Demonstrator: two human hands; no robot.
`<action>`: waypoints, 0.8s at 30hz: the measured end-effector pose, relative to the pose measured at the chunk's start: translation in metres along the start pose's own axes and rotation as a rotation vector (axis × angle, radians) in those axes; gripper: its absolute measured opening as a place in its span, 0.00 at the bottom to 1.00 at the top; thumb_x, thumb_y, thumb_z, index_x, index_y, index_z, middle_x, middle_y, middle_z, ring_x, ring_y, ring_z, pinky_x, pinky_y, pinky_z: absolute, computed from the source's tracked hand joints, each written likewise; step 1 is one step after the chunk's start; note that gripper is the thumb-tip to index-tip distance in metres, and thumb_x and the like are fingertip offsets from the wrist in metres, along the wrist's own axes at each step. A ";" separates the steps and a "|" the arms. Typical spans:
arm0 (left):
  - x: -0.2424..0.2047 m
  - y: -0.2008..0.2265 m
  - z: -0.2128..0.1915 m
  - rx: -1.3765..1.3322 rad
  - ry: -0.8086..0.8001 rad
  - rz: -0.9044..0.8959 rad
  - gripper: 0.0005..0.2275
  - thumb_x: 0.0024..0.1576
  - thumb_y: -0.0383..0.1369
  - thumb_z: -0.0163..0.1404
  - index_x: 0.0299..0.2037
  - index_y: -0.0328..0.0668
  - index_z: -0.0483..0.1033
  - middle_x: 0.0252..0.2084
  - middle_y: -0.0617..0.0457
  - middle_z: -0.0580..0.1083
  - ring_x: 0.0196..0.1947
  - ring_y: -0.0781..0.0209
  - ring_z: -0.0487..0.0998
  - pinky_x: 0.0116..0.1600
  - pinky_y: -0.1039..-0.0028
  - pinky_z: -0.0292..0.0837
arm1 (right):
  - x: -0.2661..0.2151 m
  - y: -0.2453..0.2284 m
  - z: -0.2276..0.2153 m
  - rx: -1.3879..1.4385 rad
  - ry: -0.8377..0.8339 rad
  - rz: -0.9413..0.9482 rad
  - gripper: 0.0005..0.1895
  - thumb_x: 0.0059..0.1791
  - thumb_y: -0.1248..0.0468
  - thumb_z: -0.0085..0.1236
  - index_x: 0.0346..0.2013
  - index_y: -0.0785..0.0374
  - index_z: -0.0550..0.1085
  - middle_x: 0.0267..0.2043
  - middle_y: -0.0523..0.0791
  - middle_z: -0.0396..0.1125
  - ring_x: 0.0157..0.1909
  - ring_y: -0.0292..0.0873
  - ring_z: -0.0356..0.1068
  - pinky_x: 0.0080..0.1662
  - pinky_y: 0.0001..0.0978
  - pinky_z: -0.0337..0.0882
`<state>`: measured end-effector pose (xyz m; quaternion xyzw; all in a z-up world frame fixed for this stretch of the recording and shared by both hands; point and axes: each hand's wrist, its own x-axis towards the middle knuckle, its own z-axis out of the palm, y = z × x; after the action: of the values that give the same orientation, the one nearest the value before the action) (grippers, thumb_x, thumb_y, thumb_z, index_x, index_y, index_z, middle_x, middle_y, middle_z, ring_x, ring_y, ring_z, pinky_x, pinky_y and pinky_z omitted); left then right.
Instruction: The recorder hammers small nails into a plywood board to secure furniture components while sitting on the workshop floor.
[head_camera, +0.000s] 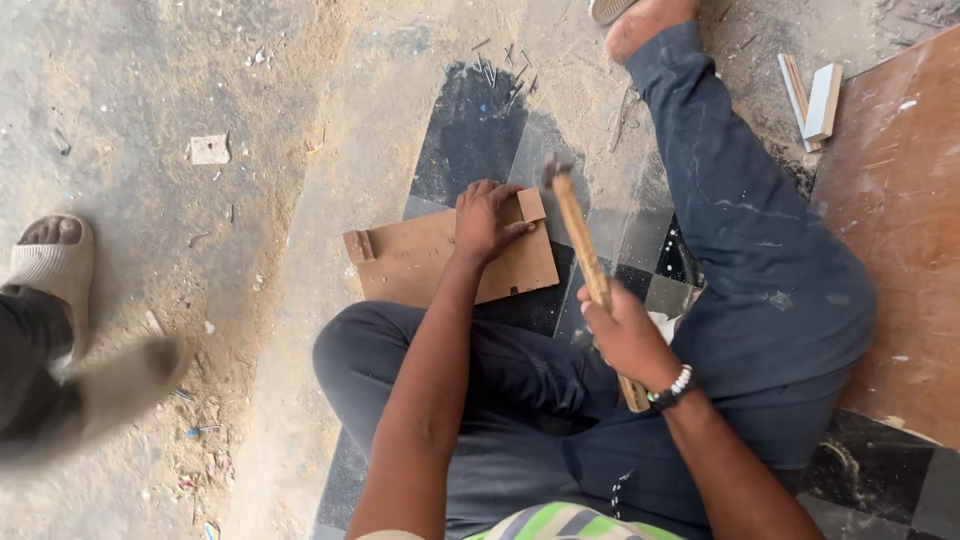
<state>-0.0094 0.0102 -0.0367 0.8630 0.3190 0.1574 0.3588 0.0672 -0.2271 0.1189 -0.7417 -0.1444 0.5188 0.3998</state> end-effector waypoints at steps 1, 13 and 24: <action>-0.002 -0.002 0.003 -0.002 -0.005 0.003 0.29 0.39 0.45 0.70 0.53 0.52 0.80 0.49 0.53 0.75 0.60 0.48 0.70 0.63 0.58 0.61 | -0.015 -0.025 -0.001 -0.049 0.032 -0.140 0.11 0.53 0.63 0.48 0.49 0.62 0.69 0.22 0.39 0.59 0.17 0.31 0.58 0.20 0.26 0.61; 0.003 -0.002 0.001 -0.004 0.015 -0.009 0.28 0.39 0.44 0.70 0.52 0.52 0.80 0.49 0.53 0.75 0.59 0.49 0.70 0.63 0.58 0.60 | 0.030 0.051 0.020 -0.022 0.060 -0.139 0.06 0.53 0.63 0.49 0.41 0.63 0.71 0.23 0.40 0.62 0.21 0.34 0.61 0.24 0.29 0.64; -0.005 0.033 -0.006 0.094 -0.068 -0.099 0.34 0.40 0.41 0.70 0.60 0.49 0.74 0.54 0.50 0.74 0.63 0.47 0.68 0.69 0.46 0.50 | 0.134 0.117 -0.005 -0.394 0.645 -0.284 0.14 0.51 0.60 0.60 0.48 0.64 0.71 0.34 0.49 0.70 0.36 0.51 0.70 0.41 0.45 0.71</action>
<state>-0.0014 -0.0075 -0.0083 0.8668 0.3559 0.0948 0.3361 0.1047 -0.2200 -0.0543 -0.9016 -0.2094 0.1614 0.3424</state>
